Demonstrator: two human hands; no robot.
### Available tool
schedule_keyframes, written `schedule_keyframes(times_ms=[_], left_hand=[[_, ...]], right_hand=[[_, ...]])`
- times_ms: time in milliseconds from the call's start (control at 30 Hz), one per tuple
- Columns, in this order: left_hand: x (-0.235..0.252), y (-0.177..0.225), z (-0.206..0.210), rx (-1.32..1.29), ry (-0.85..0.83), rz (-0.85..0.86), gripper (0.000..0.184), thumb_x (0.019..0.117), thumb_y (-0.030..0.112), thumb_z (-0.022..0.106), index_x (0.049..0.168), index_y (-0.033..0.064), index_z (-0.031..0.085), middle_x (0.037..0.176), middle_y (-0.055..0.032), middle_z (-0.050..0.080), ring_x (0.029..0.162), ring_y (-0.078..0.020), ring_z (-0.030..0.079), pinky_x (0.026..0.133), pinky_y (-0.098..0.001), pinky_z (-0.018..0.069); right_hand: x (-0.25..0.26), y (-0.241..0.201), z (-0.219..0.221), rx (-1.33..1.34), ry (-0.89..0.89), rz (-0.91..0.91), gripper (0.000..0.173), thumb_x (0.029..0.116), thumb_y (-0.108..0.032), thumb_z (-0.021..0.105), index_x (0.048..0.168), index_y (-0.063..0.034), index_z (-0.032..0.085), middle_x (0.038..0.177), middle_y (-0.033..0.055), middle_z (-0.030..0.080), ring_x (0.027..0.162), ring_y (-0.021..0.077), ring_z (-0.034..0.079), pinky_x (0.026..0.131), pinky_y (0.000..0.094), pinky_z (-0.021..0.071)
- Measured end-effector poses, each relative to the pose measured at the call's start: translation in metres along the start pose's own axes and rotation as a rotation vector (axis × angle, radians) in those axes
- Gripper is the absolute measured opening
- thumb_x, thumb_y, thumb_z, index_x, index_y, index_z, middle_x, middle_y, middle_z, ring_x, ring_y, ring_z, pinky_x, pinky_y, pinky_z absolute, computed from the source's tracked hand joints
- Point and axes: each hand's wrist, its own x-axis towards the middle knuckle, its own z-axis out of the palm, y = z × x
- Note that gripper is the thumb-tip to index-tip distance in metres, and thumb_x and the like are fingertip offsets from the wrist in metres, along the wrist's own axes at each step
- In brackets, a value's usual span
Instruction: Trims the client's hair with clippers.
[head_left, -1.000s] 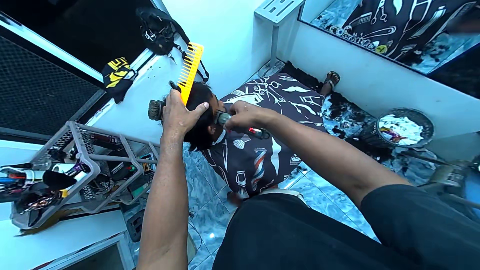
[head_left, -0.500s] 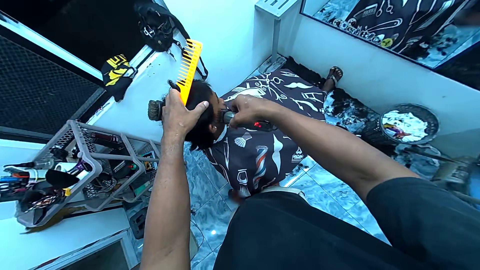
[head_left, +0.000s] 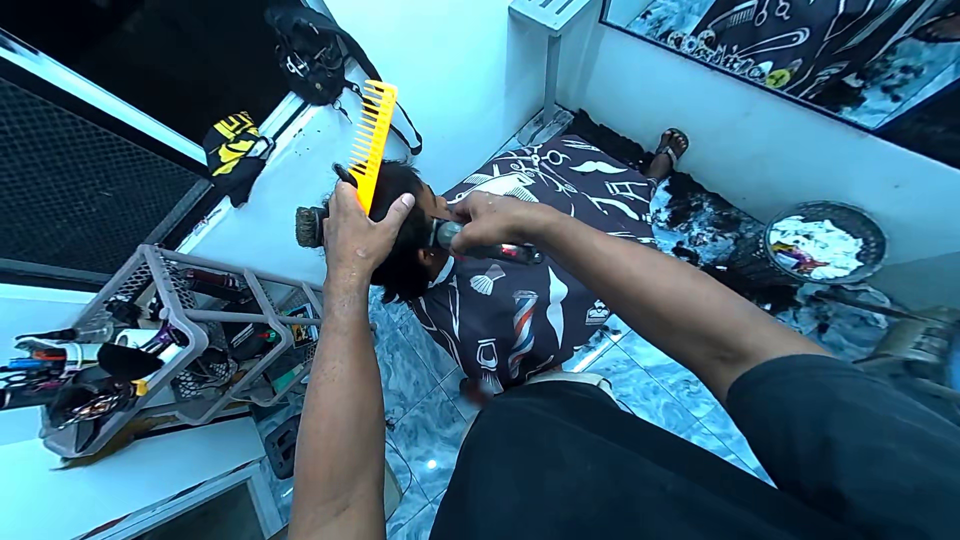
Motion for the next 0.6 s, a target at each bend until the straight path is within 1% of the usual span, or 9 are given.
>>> schedule_keyframes(times_ms=[67, 100, 133, 200, 267, 367, 400, 500, 600], left_hand=[[0.000, 0.002, 0.000, -0.006, 0.017, -0.009, 0.087, 0.0874, 0.081, 0.051, 0.126, 0.0034, 0.052, 0.122, -0.0191, 0.063, 0.111, -0.0349, 0.064, 0.092, -0.0605, 0.0494], [0.000, 0.002, 0.001, -0.008, 0.020, -0.011, 0.087, 0.0877, 0.080, 0.051, 0.127, 0.0033, 0.052, 0.123, -0.0193, 0.062, 0.112, -0.0349, 0.064, 0.093, -0.0605, 0.0492], [0.001, 0.002, 0.001, -0.007, 0.018, -0.010, 0.087, 0.0868, 0.079, 0.055, 0.129, 0.0030, 0.052, 0.125, -0.0196, 0.062, 0.114, -0.0351, 0.063, 0.095, -0.0610, 0.0482], [0.002, 0.001, 0.002, -0.004, 0.011, -0.006, 0.087, 0.0830, 0.074, 0.065, 0.130, 0.0014, 0.052, 0.126, -0.0212, 0.061, 0.116, -0.0373, 0.062, 0.097, -0.0624, 0.0475], [0.003, 0.001, 0.002, 0.013, 0.000, -0.006, 0.087, 0.0806, 0.072, 0.069, 0.129, 0.0014, 0.051, 0.125, -0.0214, 0.061, 0.116, -0.0377, 0.061, 0.097, -0.0621, 0.0473], [0.003, 0.002, 0.002, 0.031, -0.001, 0.008, 0.088, 0.0807, 0.072, 0.070, 0.129, 0.0010, 0.051, 0.127, -0.0220, 0.061, 0.116, -0.0378, 0.062, 0.097, -0.0623, 0.0475], [0.003, 0.001, 0.002, 0.031, 0.000, 0.011, 0.088, 0.0808, 0.072, 0.069, 0.130, 0.0012, 0.051, 0.127, -0.0217, 0.061, 0.116, -0.0376, 0.062, 0.097, -0.0623, 0.0473], [0.002, 0.001, -0.002, 0.019, -0.020, -0.003, 0.089, 0.0803, 0.073, 0.070, 0.129, 0.0012, 0.051, 0.124, -0.0220, 0.061, 0.114, -0.0376, 0.062, 0.096, -0.0618, 0.0486], [0.009, 0.004, -0.019, -0.020, -0.084, -0.031, 0.094, 0.0776, 0.075, 0.071, 0.131, 0.0014, 0.049, 0.120, -0.0222, 0.063, 0.112, -0.0371, 0.064, 0.095, -0.0609, 0.0499]], right_hand=[[0.000, 0.002, -0.001, -0.126, 0.016, 0.075, 0.032, 0.0776, -0.035, 0.079, 0.087, -0.0071, 0.065, 0.076, 0.0101, 0.064, 0.067, 0.0252, 0.063, 0.062, 0.0520, 0.0519], [0.001, 0.003, -0.001, -0.106, 0.020, 0.078, 0.033, 0.0777, -0.035, 0.079, 0.086, -0.0068, 0.065, 0.075, 0.0100, 0.064, 0.067, 0.0248, 0.063, 0.061, 0.0513, 0.0520], [0.002, 0.003, -0.002, -0.034, 0.023, 0.050, 0.031, 0.0786, -0.033, 0.079, 0.087, -0.0061, 0.066, 0.076, 0.0101, 0.066, 0.067, 0.0236, 0.065, 0.062, 0.0492, 0.0540], [0.001, -0.001, -0.003, 0.152, -0.016, -0.042, 0.028, 0.0844, -0.027, 0.078, 0.099, -0.0045, 0.068, 0.086, 0.0114, 0.069, 0.073, 0.0225, 0.068, 0.068, 0.0454, 0.0589], [0.000, -0.002, -0.003, 0.145, -0.036, -0.053, 0.028, 0.0848, -0.026, 0.077, 0.100, -0.0048, 0.067, 0.087, 0.0115, 0.069, 0.074, 0.0225, 0.068, 0.068, 0.0451, 0.0588], [0.000, -0.002, -0.003, -0.072, -0.025, 0.075, 0.033, 0.0817, -0.033, 0.079, 0.092, -0.0037, 0.068, 0.080, 0.0126, 0.066, 0.069, 0.0258, 0.065, 0.065, 0.0513, 0.0541], [0.001, -0.002, -0.004, -0.058, -0.023, 0.083, 0.032, 0.0817, -0.032, 0.079, 0.091, -0.0041, 0.067, 0.079, 0.0121, 0.066, 0.068, 0.0248, 0.065, 0.064, 0.0497, 0.0544], [-0.004, -0.008, -0.007, 0.146, -0.061, -0.032, 0.027, 0.0867, -0.025, 0.077, 0.101, -0.0044, 0.068, 0.088, 0.0115, 0.070, 0.075, 0.0219, 0.069, 0.069, 0.0440, 0.0596], [-0.019, 0.006, 0.001, 0.177, -0.050, -0.083, 0.032, 0.0866, -0.024, 0.076, 0.109, -0.0023, 0.067, 0.092, 0.0153, 0.070, 0.076, 0.0270, 0.069, 0.071, 0.0500, 0.0591]])
